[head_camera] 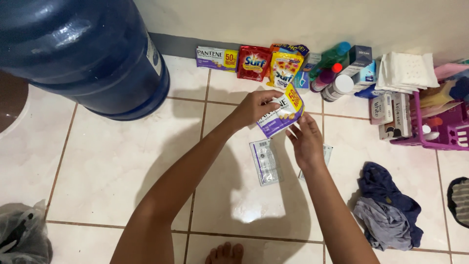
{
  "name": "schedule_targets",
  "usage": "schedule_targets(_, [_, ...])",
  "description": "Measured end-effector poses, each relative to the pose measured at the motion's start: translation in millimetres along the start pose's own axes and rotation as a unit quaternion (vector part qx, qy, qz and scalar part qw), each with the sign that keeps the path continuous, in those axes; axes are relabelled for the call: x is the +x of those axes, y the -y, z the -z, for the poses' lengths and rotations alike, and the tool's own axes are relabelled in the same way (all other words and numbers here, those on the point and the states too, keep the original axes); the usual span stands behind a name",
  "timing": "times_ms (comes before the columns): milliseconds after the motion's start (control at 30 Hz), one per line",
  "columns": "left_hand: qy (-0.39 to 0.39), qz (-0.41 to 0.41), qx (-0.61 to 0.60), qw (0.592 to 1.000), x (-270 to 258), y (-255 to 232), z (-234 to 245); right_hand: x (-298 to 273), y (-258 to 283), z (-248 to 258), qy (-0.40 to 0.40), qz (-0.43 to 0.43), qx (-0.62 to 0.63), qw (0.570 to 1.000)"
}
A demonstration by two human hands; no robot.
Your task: The person organizes various household items on a tiled floor. They pick up packets of shampoo, laundry detergent, and other toiletries, then place them in a neat row against the wall. The person also wipes the floor with a cloth and moves a pink basket to tidy the area.
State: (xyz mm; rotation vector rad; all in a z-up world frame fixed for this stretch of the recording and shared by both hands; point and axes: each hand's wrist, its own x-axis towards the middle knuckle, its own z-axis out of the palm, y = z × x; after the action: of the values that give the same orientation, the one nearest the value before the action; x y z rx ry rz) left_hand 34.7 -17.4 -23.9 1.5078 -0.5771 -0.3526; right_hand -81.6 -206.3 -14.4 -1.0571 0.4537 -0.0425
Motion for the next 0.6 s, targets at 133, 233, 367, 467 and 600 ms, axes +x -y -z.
schedule_targets(133, [0.043,-0.029,-0.020,0.998,-1.6,-1.4,0.9,5.3,1.1,11.9,-0.005,0.003,0.012,1.000])
schedule_targets(233, [0.056,0.019,-0.040,0.997,-5.0,-10.2,4.0,8.3,-2.3,15.1,-0.009,-0.008,0.048,0.999])
schedule_targets(367, [0.007,0.170,-0.243,0.955,-14.8,-16.8,6.3,10.3,-8.9,17.3,-0.058,-0.043,0.124,0.990])
schedule_targets(467, [-0.016,0.166,-0.301,0.939,-20.3,-6.2,4.4,14.2,-16.7,19.2,-0.085,-0.031,0.143,0.986])
schedule_targets(600, [-0.043,0.077,-0.028,0.996,-22.1,24.5,10.7,21.1,-34.6,22.3,-0.085,-0.073,0.105,0.988])
